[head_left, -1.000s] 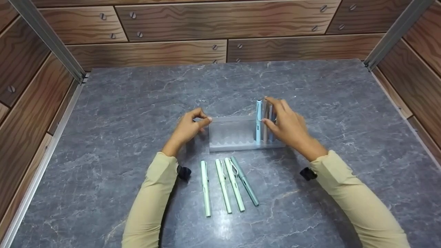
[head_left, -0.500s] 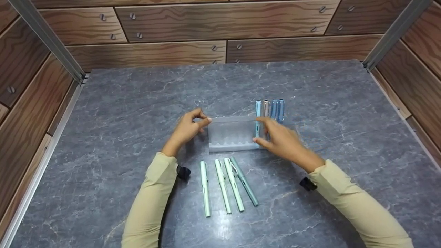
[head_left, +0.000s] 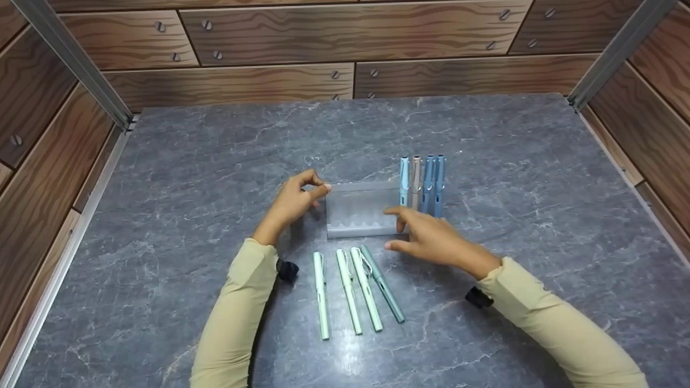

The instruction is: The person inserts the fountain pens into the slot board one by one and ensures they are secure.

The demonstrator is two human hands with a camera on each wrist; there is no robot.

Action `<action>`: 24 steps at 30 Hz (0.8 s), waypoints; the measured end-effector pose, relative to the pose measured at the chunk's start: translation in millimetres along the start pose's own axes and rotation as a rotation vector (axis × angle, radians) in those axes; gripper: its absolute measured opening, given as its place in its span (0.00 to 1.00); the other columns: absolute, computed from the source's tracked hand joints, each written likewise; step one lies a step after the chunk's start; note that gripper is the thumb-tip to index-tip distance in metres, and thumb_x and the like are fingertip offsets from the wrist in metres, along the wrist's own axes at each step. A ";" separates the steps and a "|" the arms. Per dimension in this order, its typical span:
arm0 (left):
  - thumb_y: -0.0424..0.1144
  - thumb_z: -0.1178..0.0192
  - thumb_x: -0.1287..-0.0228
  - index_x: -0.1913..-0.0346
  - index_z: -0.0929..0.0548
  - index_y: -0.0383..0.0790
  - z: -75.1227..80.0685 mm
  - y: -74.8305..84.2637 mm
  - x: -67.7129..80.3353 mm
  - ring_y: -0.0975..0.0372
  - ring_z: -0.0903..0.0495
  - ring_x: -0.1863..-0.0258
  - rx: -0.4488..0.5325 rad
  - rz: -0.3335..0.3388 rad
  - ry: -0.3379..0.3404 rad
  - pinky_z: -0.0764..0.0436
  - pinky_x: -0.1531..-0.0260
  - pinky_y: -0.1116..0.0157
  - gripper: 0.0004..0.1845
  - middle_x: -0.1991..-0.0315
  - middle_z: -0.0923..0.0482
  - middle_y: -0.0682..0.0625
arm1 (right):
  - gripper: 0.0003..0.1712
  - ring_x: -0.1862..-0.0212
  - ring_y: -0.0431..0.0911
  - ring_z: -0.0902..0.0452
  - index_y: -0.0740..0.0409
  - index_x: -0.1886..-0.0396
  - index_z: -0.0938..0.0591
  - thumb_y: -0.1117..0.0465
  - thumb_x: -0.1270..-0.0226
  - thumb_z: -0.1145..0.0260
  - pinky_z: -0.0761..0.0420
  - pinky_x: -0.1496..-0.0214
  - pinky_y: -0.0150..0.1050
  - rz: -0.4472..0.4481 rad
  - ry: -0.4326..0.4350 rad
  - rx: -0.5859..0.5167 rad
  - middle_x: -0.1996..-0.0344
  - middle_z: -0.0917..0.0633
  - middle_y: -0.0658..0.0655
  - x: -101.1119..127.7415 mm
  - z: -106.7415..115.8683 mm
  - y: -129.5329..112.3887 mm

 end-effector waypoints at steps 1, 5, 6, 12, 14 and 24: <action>0.44 0.40 0.35 0.66 0.22 0.41 -0.1 0.4 0.4 0.46 0.16 0.67 -0.001 -0.001 -0.001 0.22 0.67 0.63 0.09 0.50 0.19 0.44 | 0.39 0.72 0.38 0.27 0.53 0.33 0.32 0.44 0.40 0.31 0.26 0.70 0.35 0.006 -0.014 -0.009 0.59 0.17 0.54 0.6 -2.4 -1.5; 0.43 0.40 0.35 0.64 0.22 0.41 0.2 0.3 0.9 0.46 0.16 0.67 0.000 0.001 0.002 0.21 0.66 0.62 0.09 0.50 0.20 0.44 | 0.40 0.70 0.38 0.27 0.52 0.33 0.32 0.43 0.42 0.30 0.25 0.68 0.34 0.026 -0.079 -0.043 0.57 0.18 0.54 2.2 -13.1 -7.1; 0.43 0.40 0.35 0.64 0.21 0.40 0.2 0.2 0.9 0.46 0.16 0.67 0.000 0.002 0.003 0.21 0.66 0.62 0.09 0.51 0.20 0.44 | 0.41 0.70 0.38 0.27 0.52 0.32 0.32 0.43 0.42 0.30 0.25 0.68 0.34 0.030 -0.096 -0.052 0.57 0.18 0.54 2.3 -16.0 -8.5; 0.44 0.40 0.34 0.58 0.20 0.41 -0.6 -2.5 0.2 0.48 0.17 0.67 -0.008 0.018 0.000 0.19 0.63 0.58 0.10 0.50 0.20 0.45 | 0.41 0.69 0.38 0.28 0.52 0.32 0.33 0.42 0.42 0.31 0.24 0.65 0.34 0.067 -0.182 -0.077 0.58 0.18 0.54 2.5 -30.1 -16.3; 0.45 0.41 0.34 0.56 0.20 0.41 -1.0 -3.0 0.4 0.49 0.17 0.66 -0.007 0.021 -0.003 0.19 0.62 0.57 0.11 0.50 0.21 0.45 | 0.41 0.68 0.38 0.27 0.52 0.32 0.33 0.42 0.42 0.31 0.25 0.64 0.35 0.074 -0.202 -0.086 0.59 0.18 0.53 2.9 -33.1 -18.3; 0.45 0.41 0.34 0.55 0.20 0.41 -1.6 -1.7 0.9 0.49 0.16 0.67 -0.013 0.011 -0.003 0.19 0.63 0.58 0.12 0.49 0.21 0.44 | 0.40 0.67 0.39 0.28 0.51 0.32 0.33 0.42 0.40 0.32 0.27 0.65 0.36 0.090 -0.251 -0.049 0.64 0.20 0.50 1.5 -42.3 -24.4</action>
Point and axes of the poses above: each hand's wrist, its own x-axis away from the middle knuckle, its own z-axis out of the back of the hand, y = z × x, the point moved 9 cm from there along -x, towards the middle knuckle
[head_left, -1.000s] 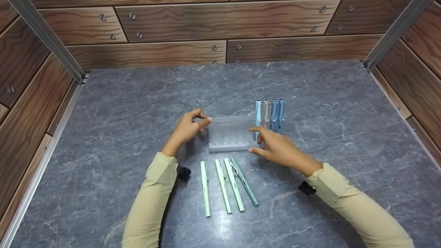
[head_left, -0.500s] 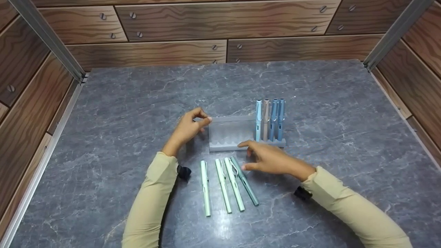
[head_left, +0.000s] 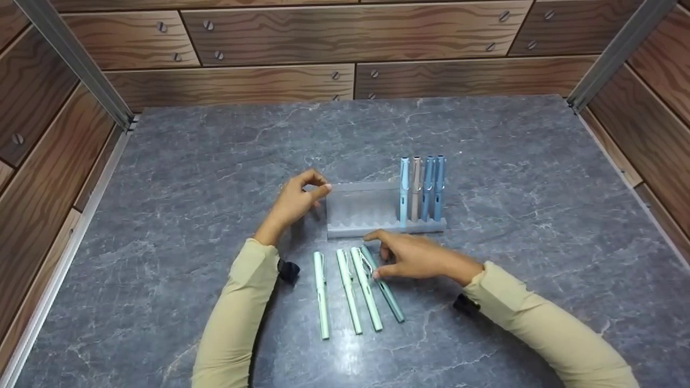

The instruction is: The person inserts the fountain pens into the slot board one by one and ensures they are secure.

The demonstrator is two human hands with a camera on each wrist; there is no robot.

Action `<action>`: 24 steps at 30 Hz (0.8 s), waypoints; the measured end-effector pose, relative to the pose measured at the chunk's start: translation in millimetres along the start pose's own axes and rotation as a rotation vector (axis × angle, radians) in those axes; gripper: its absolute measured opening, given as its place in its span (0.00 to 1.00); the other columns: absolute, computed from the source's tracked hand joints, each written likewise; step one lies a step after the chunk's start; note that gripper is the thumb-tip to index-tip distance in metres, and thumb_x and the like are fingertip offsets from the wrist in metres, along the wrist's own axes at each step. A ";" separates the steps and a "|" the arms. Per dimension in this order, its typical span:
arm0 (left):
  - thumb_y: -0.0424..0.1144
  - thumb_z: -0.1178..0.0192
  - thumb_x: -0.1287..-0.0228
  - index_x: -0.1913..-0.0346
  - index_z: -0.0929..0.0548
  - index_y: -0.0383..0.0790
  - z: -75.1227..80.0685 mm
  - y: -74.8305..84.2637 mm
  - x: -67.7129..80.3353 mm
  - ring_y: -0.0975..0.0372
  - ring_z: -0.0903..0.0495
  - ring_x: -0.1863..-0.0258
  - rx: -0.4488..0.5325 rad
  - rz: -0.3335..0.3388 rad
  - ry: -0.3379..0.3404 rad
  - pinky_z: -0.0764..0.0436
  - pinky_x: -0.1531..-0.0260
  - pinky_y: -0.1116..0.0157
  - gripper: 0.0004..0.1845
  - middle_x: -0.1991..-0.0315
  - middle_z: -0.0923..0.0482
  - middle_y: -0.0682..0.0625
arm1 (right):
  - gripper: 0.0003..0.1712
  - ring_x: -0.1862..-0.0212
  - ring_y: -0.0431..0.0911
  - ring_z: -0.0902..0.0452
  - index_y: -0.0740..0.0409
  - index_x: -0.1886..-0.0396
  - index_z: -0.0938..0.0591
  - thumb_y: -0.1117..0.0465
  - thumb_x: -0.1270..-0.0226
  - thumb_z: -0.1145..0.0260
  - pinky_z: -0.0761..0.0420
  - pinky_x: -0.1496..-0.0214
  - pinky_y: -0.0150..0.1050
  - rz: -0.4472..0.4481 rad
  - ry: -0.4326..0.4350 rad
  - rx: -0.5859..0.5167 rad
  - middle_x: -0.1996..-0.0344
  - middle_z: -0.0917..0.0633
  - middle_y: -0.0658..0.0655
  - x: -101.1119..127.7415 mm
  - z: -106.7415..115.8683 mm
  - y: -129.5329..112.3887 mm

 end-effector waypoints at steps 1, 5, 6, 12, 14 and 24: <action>0.46 0.41 0.34 0.55 0.20 0.41 -0.4 -0.6 -0.1 0.49 0.16 0.67 0.002 0.003 -0.002 0.19 0.63 0.59 0.12 0.49 0.21 0.44 | 0.40 0.67 0.39 0.29 0.51 0.32 0.33 0.42 0.40 0.32 0.28 0.65 0.36 -0.003 -0.003 0.007 0.64 0.20 0.49 -0.5 -0.7 -0.3; 0.45 0.41 0.34 0.55 0.20 0.40 -1.2 -1.4 -0.3 0.50 0.16 0.67 0.014 0.005 -0.001 0.18 0.63 0.59 0.12 0.49 0.21 0.44 | 0.39 0.68 0.39 0.29 0.51 0.32 0.33 0.43 0.39 0.32 0.29 0.67 0.36 -0.006 -0.016 0.038 0.66 0.21 0.48 -1.7 -3.2 -1.5; 0.45 0.41 0.34 0.55 0.20 0.40 -1.1 -1.2 -0.3 0.49 0.16 0.67 0.019 0.004 0.002 0.18 0.63 0.58 0.12 0.49 0.21 0.44 | 0.39 0.69 0.39 0.29 0.51 0.32 0.33 0.43 0.39 0.32 0.29 0.67 0.36 -0.007 -0.019 0.042 0.66 0.21 0.48 -2.2 -3.6 -1.8; 0.44 0.40 0.35 0.55 0.20 0.39 -0.1 0.7 0.0 0.49 0.16 0.69 0.018 -0.012 0.018 0.18 0.64 0.58 0.12 0.51 0.21 0.43 | 0.37 0.71 0.39 0.31 0.50 0.33 0.33 0.45 0.39 0.32 0.30 0.69 0.35 -0.010 -0.040 0.056 0.69 0.22 0.47 -3.9 -5.7 -3.1; 0.44 0.41 0.34 0.55 0.20 0.39 -0.1 1.1 0.2 0.49 0.16 0.69 0.012 -0.016 0.019 0.18 0.64 0.58 0.12 0.51 0.20 0.43 | 0.37 0.73 0.38 0.31 0.51 0.33 0.33 0.45 0.39 0.32 0.31 0.70 0.34 -0.012 -0.049 0.057 0.70 0.22 0.46 -4.2 -6.3 -3.6; 0.44 0.41 0.34 0.55 0.19 0.41 -0.1 1.6 0.6 0.47 0.16 0.67 0.005 -0.014 0.011 0.18 0.63 0.57 0.12 0.52 0.20 0.44 | 0.38 0.78 0.38 0.32 0.52 0.30 0.36 0.54 0.38 0.33 0.32 0.77 0.33 -0.059 -0.109 0.019 0.76 0.23 0.46 -7.0 -9.8 -5.0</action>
Point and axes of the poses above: each hand's wrist, its own x-axis away from the middle knuckle, its own z-axis out of the back of the hand, y = z × x, the point moved 9 cm from there along -x, towards the middle knuckle
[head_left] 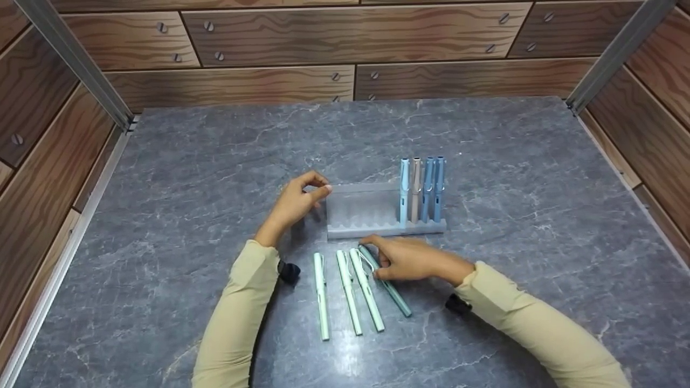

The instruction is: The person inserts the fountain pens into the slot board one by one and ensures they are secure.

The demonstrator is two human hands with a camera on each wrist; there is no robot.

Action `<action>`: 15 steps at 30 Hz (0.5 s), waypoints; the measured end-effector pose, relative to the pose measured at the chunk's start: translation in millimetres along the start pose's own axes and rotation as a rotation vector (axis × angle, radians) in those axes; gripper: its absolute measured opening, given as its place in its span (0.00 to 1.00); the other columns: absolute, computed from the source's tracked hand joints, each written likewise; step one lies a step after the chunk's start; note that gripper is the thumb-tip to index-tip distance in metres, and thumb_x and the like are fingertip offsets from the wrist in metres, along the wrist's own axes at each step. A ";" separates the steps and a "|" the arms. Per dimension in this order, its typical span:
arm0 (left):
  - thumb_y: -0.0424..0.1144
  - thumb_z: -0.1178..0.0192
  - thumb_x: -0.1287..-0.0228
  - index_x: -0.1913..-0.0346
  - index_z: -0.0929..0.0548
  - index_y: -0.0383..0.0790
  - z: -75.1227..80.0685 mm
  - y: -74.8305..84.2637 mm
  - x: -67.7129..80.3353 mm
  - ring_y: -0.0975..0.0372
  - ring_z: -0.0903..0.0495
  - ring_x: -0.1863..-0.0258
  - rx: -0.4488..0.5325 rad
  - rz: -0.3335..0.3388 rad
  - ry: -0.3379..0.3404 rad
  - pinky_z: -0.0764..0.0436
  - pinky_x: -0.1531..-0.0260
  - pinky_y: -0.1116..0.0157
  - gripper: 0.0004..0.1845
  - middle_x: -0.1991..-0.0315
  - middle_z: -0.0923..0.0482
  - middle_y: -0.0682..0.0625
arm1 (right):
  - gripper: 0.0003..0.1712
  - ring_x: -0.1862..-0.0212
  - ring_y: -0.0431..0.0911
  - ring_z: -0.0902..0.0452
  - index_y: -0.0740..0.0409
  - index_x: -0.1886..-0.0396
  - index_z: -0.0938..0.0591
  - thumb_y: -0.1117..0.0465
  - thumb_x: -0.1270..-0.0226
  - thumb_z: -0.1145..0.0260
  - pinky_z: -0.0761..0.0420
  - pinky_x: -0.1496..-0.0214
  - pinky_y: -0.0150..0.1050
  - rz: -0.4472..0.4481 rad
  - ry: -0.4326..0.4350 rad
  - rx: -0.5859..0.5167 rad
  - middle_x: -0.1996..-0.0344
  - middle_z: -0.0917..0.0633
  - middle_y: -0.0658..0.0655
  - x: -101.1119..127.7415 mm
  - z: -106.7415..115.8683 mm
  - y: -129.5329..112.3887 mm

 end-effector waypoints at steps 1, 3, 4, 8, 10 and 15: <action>0.44 0.41 0.34 0.55 0.19 0.41 -0.1 -0.2 -0.2 0.48 0.16 0.67 0.000 0.001 0.000 0.18 0.63 0.56 0.12 0.52 0.20 0.44 | 0.38 0.78 0.38 0.32 0.52 0.29 0.36 0.55 0.38 0.33 0.32 0.77 0.33 -0.002 0.000 0.001 0.76 0.23 0.46 -0.4 0.3 0.0; 0.44 0.41 0.34 0.55 0.19 0.41 -0.4 -0.5 -0.6 0.47 0.16 0.67 0.004 0.004 -0.003 0.18 0.62 0.56 0.12 0.52 0.19 0.45 | 0.38 0.79 0.38 0.32 0.51 0.29 0.36 0.57 0.38 0.34 0.32 0.78 0.33 -0.008 -0.001 -0.004 0.76 0.23 0.46 -0.8 0.4 0.9; 0.44 0.41 0.34 0.55 0.19 0.41 -0.7 -0.6 -0.9 0.47 0.16 0.67 0.006 0.004 -0.005 0.18 0.62 0.56 0.12 0.52 0.19 0.45 | 0.38 0.80 0.38 0.32 0.50 0.30 0.36 0.58 0.39 0.34 0.31 0.78 0.33 -0.013 -0.001 -0.006 0.77 0.23 0.46 -0.9 0.7 1.3; 0.45 0.41 0.34 0.55 0.19 0.42 -2.1 -1.0 -1.4 0.48 0.17 0.67 0.015 0.013 -0.017 0.18 0.61 0.55 0.11 0.51 0.20 0.45 | 0.38 0.81 0.37 0.32 0.49 0.30 0.35 0.60 0.42 0.35 0.33 0.80 0.32 -0.033 -0.001 0.007 0.78 0.24 0.45 -0.8 1.3 2.6; 0.45 0.41 0.34 0.55 0.19 0.43 -2.1 -1.2 -1.1 0.47 0.17 0.66 0.017 0.020 -0.021 0.18 0.61 0.55 0.11 0.50 0.21 0.45 | 0.38 0.80 0.38 0.34 0.49 0.31 0.35 0.60 0.43 0.35 0.35 0.80 0.32 -0.038 0.004 0.027 0.79 0.24 0.44 -0.9 2.0 1.9; 0.45 0.41 0.34 0.55 0.19 0.43 -0.9 -1.2 -0.6 0.47 0.16 0.67 0.009 0.022 -0.015 0.18 0.62 0.56 0.11 0.49 0.21 0.44 | 0.39 0.79 0.39 0.34 0.49 0.32 0.33 0.62 0.46 0.34 0.36 0.78 0.33 -0.044 0.018 0.049 0.77 0.25 0.44 -1.7 3.2 1.1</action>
Point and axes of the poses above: each hand's wrist, its own x-axis away from the middle knuckle, its own z-axis out of the back of the hand, y = z × x, the point moved 9 cm from there along -x, towards the middle knuckle
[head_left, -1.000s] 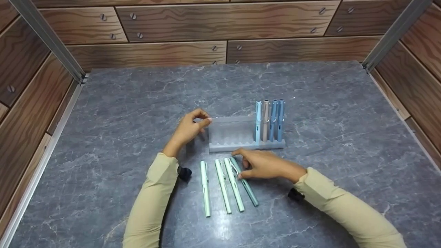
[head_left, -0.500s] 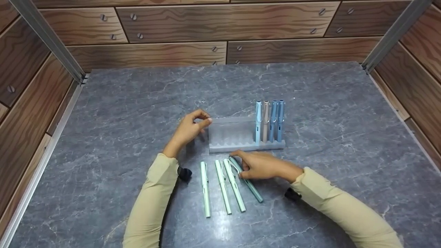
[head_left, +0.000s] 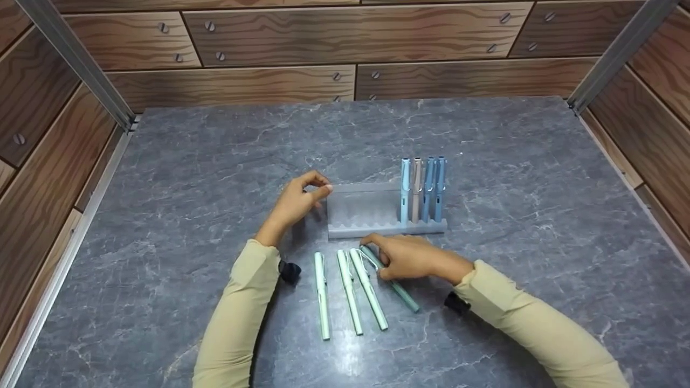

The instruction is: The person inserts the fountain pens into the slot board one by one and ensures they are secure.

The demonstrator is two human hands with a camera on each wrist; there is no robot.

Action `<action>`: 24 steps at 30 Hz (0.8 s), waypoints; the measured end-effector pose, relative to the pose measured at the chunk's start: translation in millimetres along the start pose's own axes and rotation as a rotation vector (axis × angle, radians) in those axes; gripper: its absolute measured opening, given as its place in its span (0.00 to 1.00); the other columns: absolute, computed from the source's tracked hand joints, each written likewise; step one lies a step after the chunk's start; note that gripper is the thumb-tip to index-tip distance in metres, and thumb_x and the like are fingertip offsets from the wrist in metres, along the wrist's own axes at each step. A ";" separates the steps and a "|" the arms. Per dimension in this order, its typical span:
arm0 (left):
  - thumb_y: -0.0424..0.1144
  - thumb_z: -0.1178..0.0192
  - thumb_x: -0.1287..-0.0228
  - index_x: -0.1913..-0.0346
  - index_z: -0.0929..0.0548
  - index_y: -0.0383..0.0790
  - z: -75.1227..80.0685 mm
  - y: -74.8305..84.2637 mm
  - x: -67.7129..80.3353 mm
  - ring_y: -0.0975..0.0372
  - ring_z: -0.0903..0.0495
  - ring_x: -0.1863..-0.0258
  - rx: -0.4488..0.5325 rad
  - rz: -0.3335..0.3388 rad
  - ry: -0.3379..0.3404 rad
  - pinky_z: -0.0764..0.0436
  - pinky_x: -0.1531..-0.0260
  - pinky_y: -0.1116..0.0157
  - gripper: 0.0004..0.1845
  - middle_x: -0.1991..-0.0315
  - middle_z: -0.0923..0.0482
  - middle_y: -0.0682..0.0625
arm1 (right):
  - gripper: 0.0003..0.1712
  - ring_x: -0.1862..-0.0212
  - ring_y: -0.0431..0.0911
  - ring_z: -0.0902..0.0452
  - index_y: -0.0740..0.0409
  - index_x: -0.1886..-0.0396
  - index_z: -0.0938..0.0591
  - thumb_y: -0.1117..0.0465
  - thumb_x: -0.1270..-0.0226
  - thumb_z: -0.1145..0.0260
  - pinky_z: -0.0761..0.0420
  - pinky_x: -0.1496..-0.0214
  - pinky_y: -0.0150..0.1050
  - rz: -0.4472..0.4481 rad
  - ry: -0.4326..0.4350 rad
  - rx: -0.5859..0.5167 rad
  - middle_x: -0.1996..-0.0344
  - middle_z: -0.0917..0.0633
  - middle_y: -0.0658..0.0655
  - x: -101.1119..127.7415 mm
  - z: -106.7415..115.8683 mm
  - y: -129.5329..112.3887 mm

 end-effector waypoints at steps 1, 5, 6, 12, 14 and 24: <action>0.45 0.41 0.34 0.55 0.19 0.42 0.2 0.1 -0.1 0.47 0.16 0.67 0.000 -0.002 0.002 0.18 0.62 0.56 0.11 0.49 0.20 0.44 | 0.39 0.78 0.39 0.34 0.49 0.32 0.33 0.62 0.47 0.33 0.36 0.78 0.33 -0.001 0.001 -0.002 0.77 0.25 0.44 -0.2 0.2 0.1; 0.45 0.41 0.34 0.56 0.19 0.42 0.4 0.1 -0.8 0.47 0.16 0.68 -0.002 -0.007 0.010 0.18 0.62 0.56 0.11 0.51 0.20 0.44 | 0.40 0.78 0.39 0.34 0.49 0.33 0.32 0.63 0.49 0.33 0.35 0.77 0.33 0.005 0.006 -0.021 0.76 0.25 0.45 -0.6 0.1 1.7; 0.44 0.41 0.35 0.56 0.19 0.42 0.4 0.0 -0.8 0.47 0.16 0.68 0.000 -0.006 0.010 0.18 0.62 0.56 0.11 0.51 0.20 0.44 | 0.40 0.78 0.39 0.34 0.49 0.33 0.32 0.63 0.49 0.33 0.35 0.77 0.33 0.010 0.010 -0.027 0.76 0.25 0.45 -0.6 0.5 2.1; 0.44 0.41 0.34 0.55 0.19 0.41 0.5 -0.3 -1.3 0.47 0.16 0.67 0.013 -0.008 0.011 0.17 0.62 0.56 0.11 0.51 0.20 0.44 | 0.40 0.76 0.39 0.33 0.49 0.34 0.33 0.65 0.51 0.33 0.31 0.75 0.33 0.052 0.035 -0.094 0.73 0.23 0.48 3.5 6.2 6.2; 0.44 0.41 0.34 0.55 0.19 0.41 0.6 -0.4 -1.4 0.47 0.16 0.67 0.012 -0.009 0.010 0.17 0.62 0.56 0.11 0.51 0.20 0.44 | 0.41 0.75 0.39 0.31 0.49 0.34 0.34 0.65 0.51 0.34 0.30 0.73 0.33 0.069 0.045 -0.119 0.71 0.22 0.49 6.4 9.8 6.7; 0.44 0.41 0.34 0.54 0.20 0.40 0.1 0.0 -0.2 0.47 0.16 0.69 0.020 -0.018 0.013 0.17 0.65 0.58 0.12 0.51 0.20 0.43 | 0.44 0.78 0.37 0.32 0.49 0.29 0.41 0.69 0.47 0.37 0.30 0.76 0.30 0.096 0.053 -0.306 0.59 0.23 0.55 20.1 25.1 9.4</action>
Point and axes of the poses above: each hand's wrist, its own x-axis away from the middle knuckle, its own z-axis out of the back of the hand, y = z × x, the point moved 9 cm from there along -x, towards the middle knuckle
